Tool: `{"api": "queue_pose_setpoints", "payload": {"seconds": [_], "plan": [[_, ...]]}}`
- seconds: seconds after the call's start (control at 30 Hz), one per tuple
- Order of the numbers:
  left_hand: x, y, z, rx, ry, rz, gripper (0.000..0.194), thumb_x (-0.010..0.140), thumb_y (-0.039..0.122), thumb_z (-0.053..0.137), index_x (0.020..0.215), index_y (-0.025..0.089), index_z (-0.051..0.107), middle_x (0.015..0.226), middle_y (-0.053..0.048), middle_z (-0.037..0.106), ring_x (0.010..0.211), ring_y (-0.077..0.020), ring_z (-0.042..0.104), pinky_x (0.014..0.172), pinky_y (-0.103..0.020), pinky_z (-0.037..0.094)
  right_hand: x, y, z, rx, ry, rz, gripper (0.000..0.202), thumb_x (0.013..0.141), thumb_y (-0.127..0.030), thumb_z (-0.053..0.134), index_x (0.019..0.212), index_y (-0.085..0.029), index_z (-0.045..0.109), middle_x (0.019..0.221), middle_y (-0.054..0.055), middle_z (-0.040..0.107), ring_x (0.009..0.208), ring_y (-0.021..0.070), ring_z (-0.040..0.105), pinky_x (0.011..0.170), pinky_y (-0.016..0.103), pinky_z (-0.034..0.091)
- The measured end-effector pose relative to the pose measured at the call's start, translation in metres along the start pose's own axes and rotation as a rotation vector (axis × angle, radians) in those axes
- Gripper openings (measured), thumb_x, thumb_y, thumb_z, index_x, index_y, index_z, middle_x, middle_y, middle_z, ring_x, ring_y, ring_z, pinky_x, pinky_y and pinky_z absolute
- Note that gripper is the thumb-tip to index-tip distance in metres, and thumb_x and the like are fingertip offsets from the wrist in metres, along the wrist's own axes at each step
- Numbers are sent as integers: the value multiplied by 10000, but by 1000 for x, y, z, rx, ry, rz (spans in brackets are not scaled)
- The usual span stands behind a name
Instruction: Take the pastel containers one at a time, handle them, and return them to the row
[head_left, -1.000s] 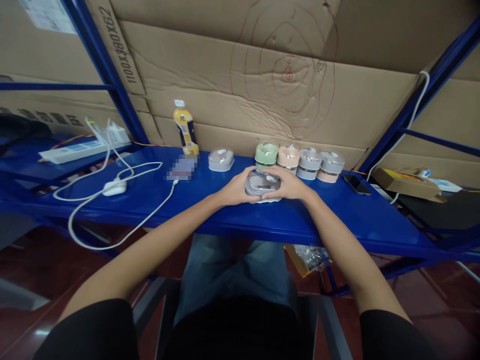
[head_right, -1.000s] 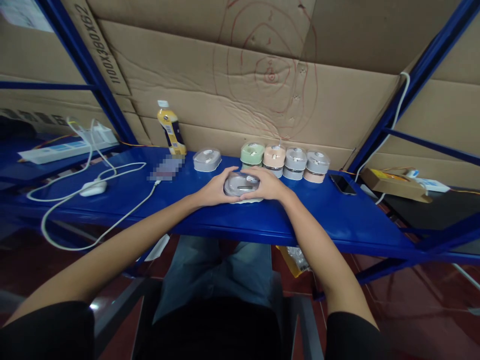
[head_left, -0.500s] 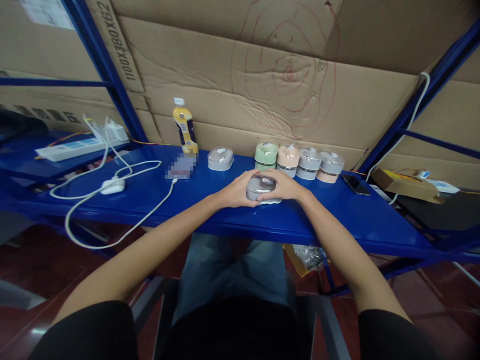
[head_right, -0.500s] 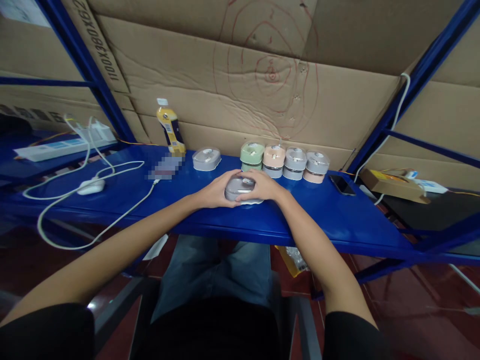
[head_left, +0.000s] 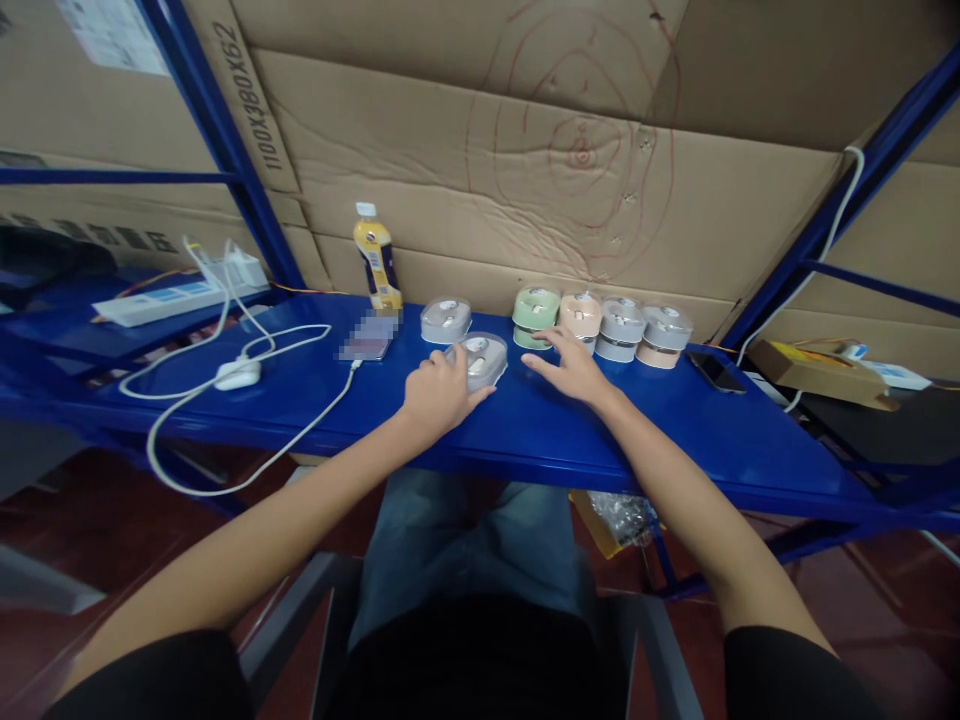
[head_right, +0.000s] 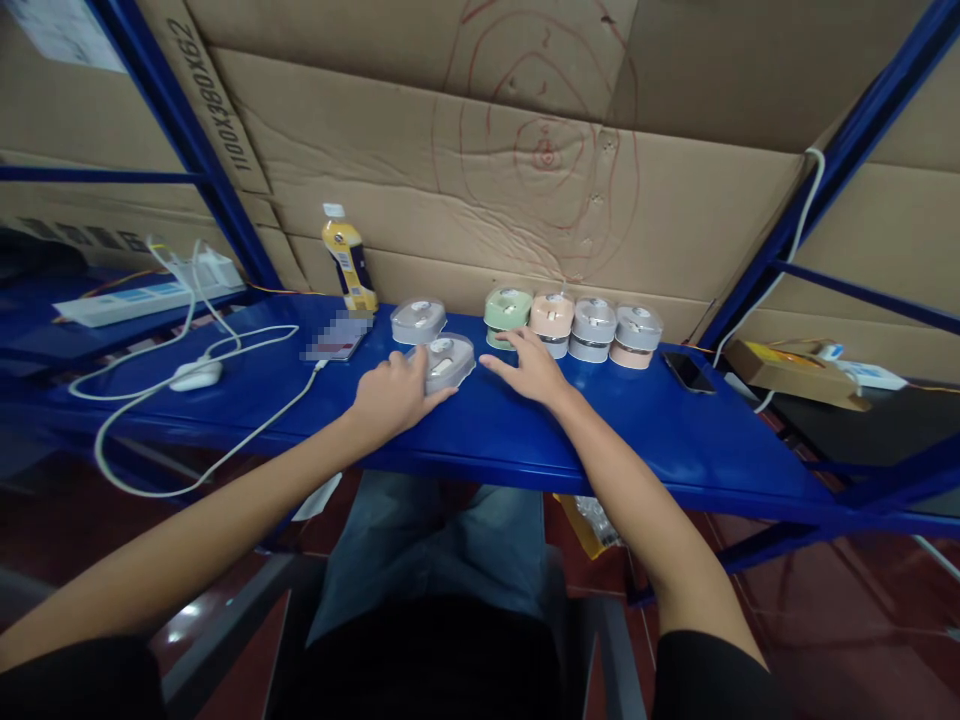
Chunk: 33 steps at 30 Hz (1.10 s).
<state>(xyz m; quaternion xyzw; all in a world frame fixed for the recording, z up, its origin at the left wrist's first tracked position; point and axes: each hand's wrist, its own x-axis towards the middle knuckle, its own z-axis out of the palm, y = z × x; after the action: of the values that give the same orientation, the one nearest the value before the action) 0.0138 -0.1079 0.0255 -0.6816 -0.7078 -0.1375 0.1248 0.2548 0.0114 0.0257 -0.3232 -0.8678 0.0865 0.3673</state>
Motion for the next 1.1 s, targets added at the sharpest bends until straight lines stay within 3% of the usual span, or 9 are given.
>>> {"api": "queue_pose_setpoints", "payload": {"seconds": [0.1,0.23,0.37,0.47,0.57,0.7,0.87,0.97,1.1], "plan": [[23,10,2,17,-38,-65,936,1011,671,656,1593,-31,447,1310,-400,666,1151,-514,731,906,-476,559,-1,1,0,17,28,16,671,1027,-806,535,1312,-240,755,1266,147,723,1135,325,729,1053,544,596],[72,20,16,-30,-52,-96,937,1001,612,695,1599,-56,424,1363,-419,656,1220,-534,704,919,-488,563,-3,3,0,19,24,35,661,1041,-797,510,1256,-227,767,1203,140,723,1038,293,730,911,474,623],[111,25,26,-75,-54,-47,777,1002,474,695,1591,23,465,1434,-368,647,1304,-524,671,999,-530,554,-5,5,0,15,5,50,603,1056,-745,534,1242,-223,773,1187,136,716,1019,282,729,853,443,624],[123,18,26,-98,-41,1,610,1020,386,616,1538,81,511,1445,-318,644,1288,-490,678,1029,-542,547,-7,5,-1,22,-6,63,534,1062,-693,570,1224,-228,776,1194,127,722,997,269,733,873,446,629],[124,-3,22,-100,29,35,536,1035,398,565,1479,98,548,1448,-278,628,1330,-452,637,1098,-526,519,-7,5,-1,19,-2,57,479,1061,-654,604,1202,-231,781,1178,119,732,984,262,728,934,468,627],[125,-34,23,-30,120,-46,700,985,510,646,1548,110,529,1569,-300,507,1463,-493,488,1180,-574,448,-6,5,1,10,7,45,448,1063,-627,617,1191,-231,783,1164,117,737,977,263,727,982,493,614],[127,-52,29,-75,-79,-147,746,1027,615,554,1681,268,461,1670,-248,441,1466,-516,493,1173,-636,437,-7,8,0,28,-6,55,429,1058,-603,627,1188,-225,783,1175,117,736,954,250,729,979,486,613],[112,-52,22,-79,-88,-138,719,1051,596,526,1679,251,472,1614,-260,482,1437,-504,536,1160,-605,459,-7,10,-1,38,-2,78,420,1050,-588,632,1168,-214,781,1165,122,735,964,257,734,962,485,622],[71,-52,15,-107,-39,-64,726,1021,609,606,1614,197,534,1510,-276,532,1371,-513,583,1126,-621,494,-6,6,-1,13,19,94,411,1034,-586,646,1163,-218,777,1163,129,740,1021,290,737,992,522,622]]}}
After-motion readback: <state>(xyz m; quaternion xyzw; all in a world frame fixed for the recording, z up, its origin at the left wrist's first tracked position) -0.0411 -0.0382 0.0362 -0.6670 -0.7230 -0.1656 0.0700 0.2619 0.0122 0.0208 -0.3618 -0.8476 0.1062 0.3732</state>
